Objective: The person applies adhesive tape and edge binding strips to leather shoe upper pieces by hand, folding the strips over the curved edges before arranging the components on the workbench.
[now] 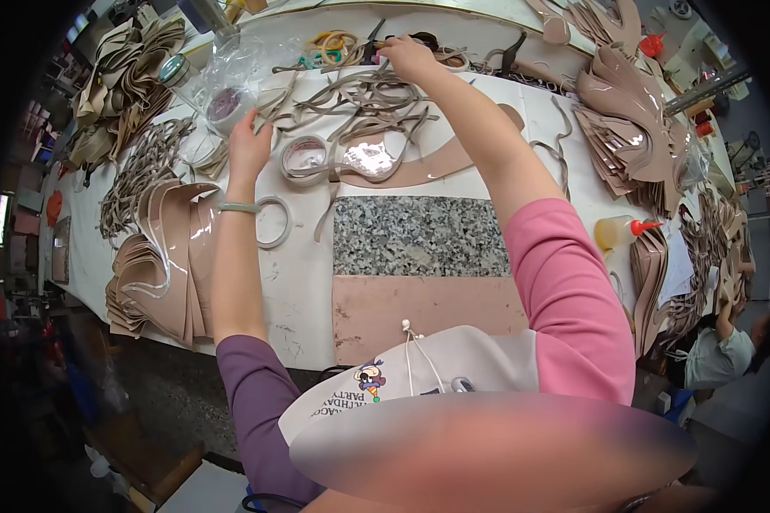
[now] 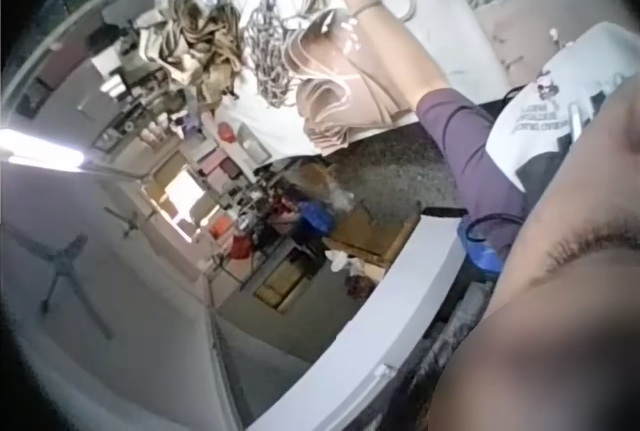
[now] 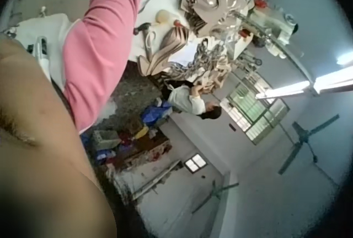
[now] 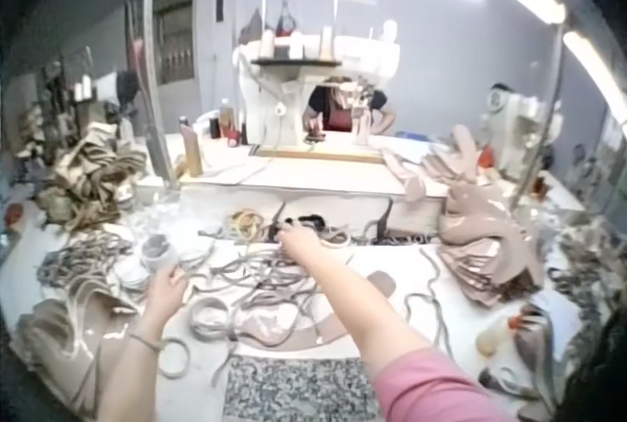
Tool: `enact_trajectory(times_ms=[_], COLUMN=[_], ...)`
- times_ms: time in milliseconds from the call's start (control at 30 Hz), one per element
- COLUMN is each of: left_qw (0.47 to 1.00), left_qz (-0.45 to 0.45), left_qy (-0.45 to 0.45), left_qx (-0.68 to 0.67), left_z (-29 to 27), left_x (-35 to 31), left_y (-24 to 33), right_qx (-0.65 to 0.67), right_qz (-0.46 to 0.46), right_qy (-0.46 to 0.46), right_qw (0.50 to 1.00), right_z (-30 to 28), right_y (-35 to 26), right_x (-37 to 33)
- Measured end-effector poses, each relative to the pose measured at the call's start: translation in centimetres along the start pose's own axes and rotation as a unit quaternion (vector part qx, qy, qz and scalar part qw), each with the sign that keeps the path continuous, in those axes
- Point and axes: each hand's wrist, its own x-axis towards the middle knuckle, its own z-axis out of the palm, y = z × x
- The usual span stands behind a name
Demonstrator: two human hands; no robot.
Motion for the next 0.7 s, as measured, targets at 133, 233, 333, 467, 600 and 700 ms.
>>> enact_trajectory(times_ms=[133,233,333,467,600,700], left_qw=[0.997,0.992,0.982,0.956,0.902,0.891], left_qz=[0.061,0.051,0.068,0.115,0.394,0.176], left_qy=[0.019,-0.024,-0.032,0.024,0.165,-0.175], left_qx=[-0.043,-0.116,-0.174,-0.268,-0.068,-0.380], left_z=[-0.9,-1.1,-0.2,0.2,0.9,-0.6], left_x=[-1.2,-1.6,-1.4,-2.1,-2.5,-6.3], left_y=[1.6,4.6,6.8,13.3,20.3,23.1], right_qx=[-0.076,-0.050,0.048,-0.032,0.027,0.038], right_qz=[-0.032,0.025,-0.012,-0.201,-0.233,-0.171], right_qy=[-0.006,0.026,0.200,0.235,0.256,0.142], right_qw=[0.997,0.998,0.979,0.951,0.938,0.974], right_z=[0.5,-0.9,-4.8,-17.3,-26.0,-30.3], right_y=[-0.3,1.6,3.1,-2.0,-4.6,-4.6], right_x=[-0.2,-0.5,-0.5,-2.4,-7.4,-12.0])
